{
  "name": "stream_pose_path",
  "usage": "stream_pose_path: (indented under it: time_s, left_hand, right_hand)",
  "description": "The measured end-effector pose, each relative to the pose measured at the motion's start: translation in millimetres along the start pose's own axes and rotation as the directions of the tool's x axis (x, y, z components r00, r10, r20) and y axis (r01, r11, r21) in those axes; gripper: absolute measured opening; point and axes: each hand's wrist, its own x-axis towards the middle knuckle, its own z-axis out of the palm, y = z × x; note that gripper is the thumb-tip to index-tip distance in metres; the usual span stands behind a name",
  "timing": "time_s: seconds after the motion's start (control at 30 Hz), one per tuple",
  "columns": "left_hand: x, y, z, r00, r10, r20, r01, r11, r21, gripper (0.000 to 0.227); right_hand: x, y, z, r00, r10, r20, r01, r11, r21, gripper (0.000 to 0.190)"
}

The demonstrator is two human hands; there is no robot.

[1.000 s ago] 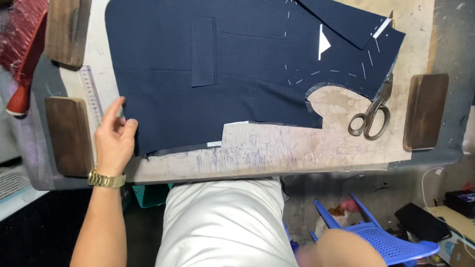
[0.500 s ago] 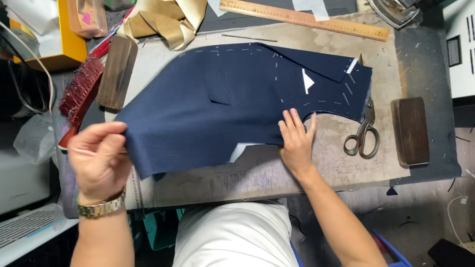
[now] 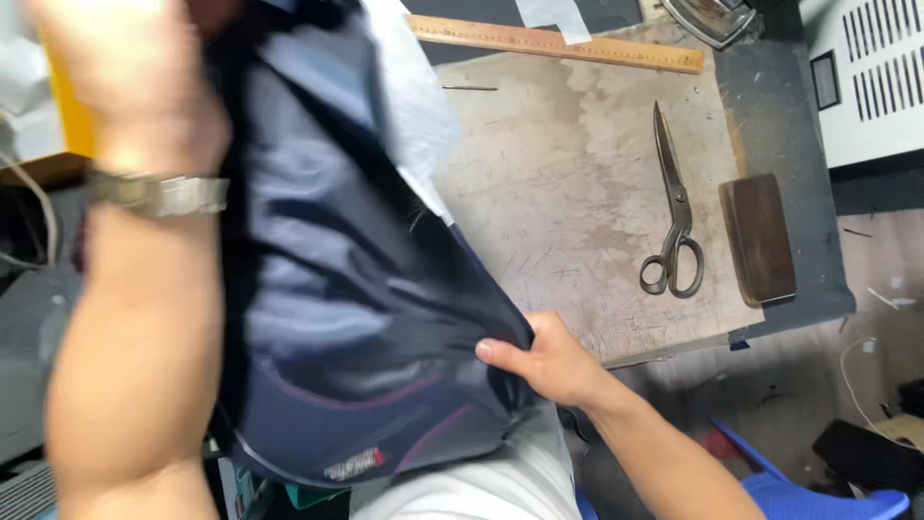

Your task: The person trims the excess lining from a dark blue fabric piece with large scissors, then folds and adjusts the fabric by hand on a wooden workbench.

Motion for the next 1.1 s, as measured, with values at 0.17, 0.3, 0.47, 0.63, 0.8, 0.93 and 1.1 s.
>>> stream_pose_path:
  time_s: [0.17, 0.3, 0.47, 0.63, 0.8, 0.93, 1.1]
  left_hand:
    - [-58.3, -53.2, 98.4, 0.987, -0.11, -0.113, 0.136, 0.956, 0.259, 0.022]
    - [-148.6, -22.2, 134.1, 0.988, -0.018, 0.153, -0.088, 0.747, 0.659, 0.021]
    - [-213.5, -44.5, 159.2, 0.934, -0.114, 0.339, -0.225, 0.55, 0.805, 0.027]
    - [-203.7, -51.3, 172.2, 0.901, -0.195, 0.387, -0.283, 0.41, 0.867, 0.039]
    - [-235.4, -21.2, 187.3, 0.919, -0.178, 0.352, -0.271, 0.363, 0.891, 0.038]
    - [-314.4, -2.9, 229.7, 0.895, -0.141, 0.424, -0.319, 0.463, 0.827, 0.029]
    - [-371.7, 35.4, 258.1, 0.863, -0.105, 0.494, -0.249, 0.763, 0.596, 0.022]
  right_hand:
    - [26.7, 61.1, -28.1, 0.937, 0.271, -0.222, -0.262, 0.963, 0.071, 0.021]
    - [-6.0, 81.7, -62.5, 0.849, 0.282, -0.446, -0.337, 0.94, -0.047, 0.05]
    - [-10.3, 62.7, -67.3, 0.794, -0.439, -0.421, 0.023, 0.714, -0.7, 0.026]
    - [14.8, 53.1, -42.5, 0.616, -0.688, 0.383, 0.584, 0.074, -0.808, 0.028]
    - [-8.4, 76.9, -88.4, 0.626, -0.749, 0.217, 0.509, 0.182, -0.841, 0.017]
    - [-19.9, 61.2, -168.8, 0.658, -0.752, 0.034, 0.242, 0.169, -0.956, 0.012]
    - [-26.0, 68.9, -206.0, 0.758, -0.586, -0.286, -0.12, 0.307, -0.944, 0.025]
